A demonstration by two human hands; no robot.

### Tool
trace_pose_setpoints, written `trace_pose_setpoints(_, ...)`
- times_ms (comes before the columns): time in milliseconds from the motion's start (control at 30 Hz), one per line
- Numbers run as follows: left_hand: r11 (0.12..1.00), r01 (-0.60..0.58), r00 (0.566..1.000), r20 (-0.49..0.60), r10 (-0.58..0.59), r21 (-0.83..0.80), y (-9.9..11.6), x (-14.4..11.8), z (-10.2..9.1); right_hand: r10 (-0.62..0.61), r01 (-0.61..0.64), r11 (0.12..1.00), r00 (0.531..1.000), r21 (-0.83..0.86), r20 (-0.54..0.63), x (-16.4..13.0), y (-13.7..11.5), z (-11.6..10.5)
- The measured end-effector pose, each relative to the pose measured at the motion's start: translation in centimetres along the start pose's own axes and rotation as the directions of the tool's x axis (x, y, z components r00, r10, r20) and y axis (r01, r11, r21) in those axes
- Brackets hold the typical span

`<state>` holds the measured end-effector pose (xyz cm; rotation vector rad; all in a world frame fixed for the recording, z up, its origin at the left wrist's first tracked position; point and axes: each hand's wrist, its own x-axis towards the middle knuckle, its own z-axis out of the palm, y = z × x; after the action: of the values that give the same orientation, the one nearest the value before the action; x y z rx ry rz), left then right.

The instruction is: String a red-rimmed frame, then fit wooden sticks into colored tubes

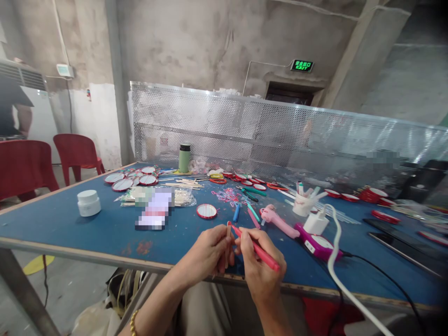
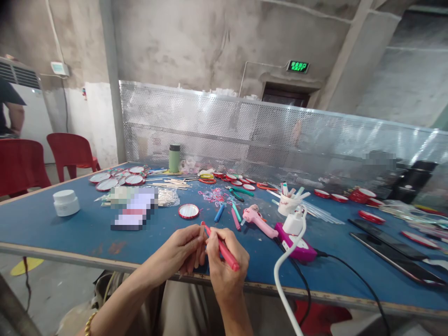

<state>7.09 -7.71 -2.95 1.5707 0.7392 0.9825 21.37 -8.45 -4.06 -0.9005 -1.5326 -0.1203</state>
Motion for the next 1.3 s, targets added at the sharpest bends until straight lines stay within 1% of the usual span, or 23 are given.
trace_pose_setpoints(200, 1.0, 0.019, 1.0, -0.007, -0.019, 0.01, 0.28, -0.11, -0.03, 0.021, -0.02, 0.999, 0.999, 0.034, -0.035, -0.15, 0.12, 0.08)
trace_pose_setpoints(400, 1.0, 0.016, 1.0, -0.003, -0.016, 0.009, 0.27, -0.12, -0.01, 0.029, -0.029, 0.999, 1.0, 0.014, -0.009, 0.01, -0.04, 0.1)
trace_pose_setpoints(467, 1.0, 0.023, 1.0, -0.006, -0.023, 0.007, 0.34, -0.13, 0.01, 0.037, -0.037, 0.999, 0.999, 0.006, -0.017, -0.03, 0.02, 0.1)
trace_pose_setpoints(633, 1.0, 0.027, 1.0, -0.009, -0.027, 0.0, 0.52, -0.16, 0.07, 0.007, -0.005, 0.999, 0.999, 0.037, -0.053, -0.21, 0.18, 0.08)
trace_pose_setpoints(900, 1.0, 0.003, 1.0, -0.028, -0.003, 0.007, 0.09, 0.0, 0.3, -0.023, 0.024, 0.999, 0.999, 0.028, -0.043, -0.06, -0.33, -0.05)
trace_pose_setpoints(1000, 1.0, -0.004, 0.999, -0.035, 0.005, 0.018, 0.07, 0.03, 0.42, -0.006, 0.008, 1.0, 0.999, 0.03, -0.051, -0.18, -0.27, 0.0)
trace_pose_setpoints(1167, 0.999, 0.02, 0.999, -0.046, -0.018, 0.038, 0.17, -0.03, 0.49, 0.011, -0.009, 1.0, 0.998, 0.027, -0.058, -0.34, -0.38, -0.05)
trace_pose_setpoints(1300, 0.997, 0.037, 0.998, -0.056, -0.033, 0.062, -0.11, 0.01, 0.51, 0.044, -0.044, 0.999, 0.998, 0.014, -0.036, -0.35, -0.67, -0.19)
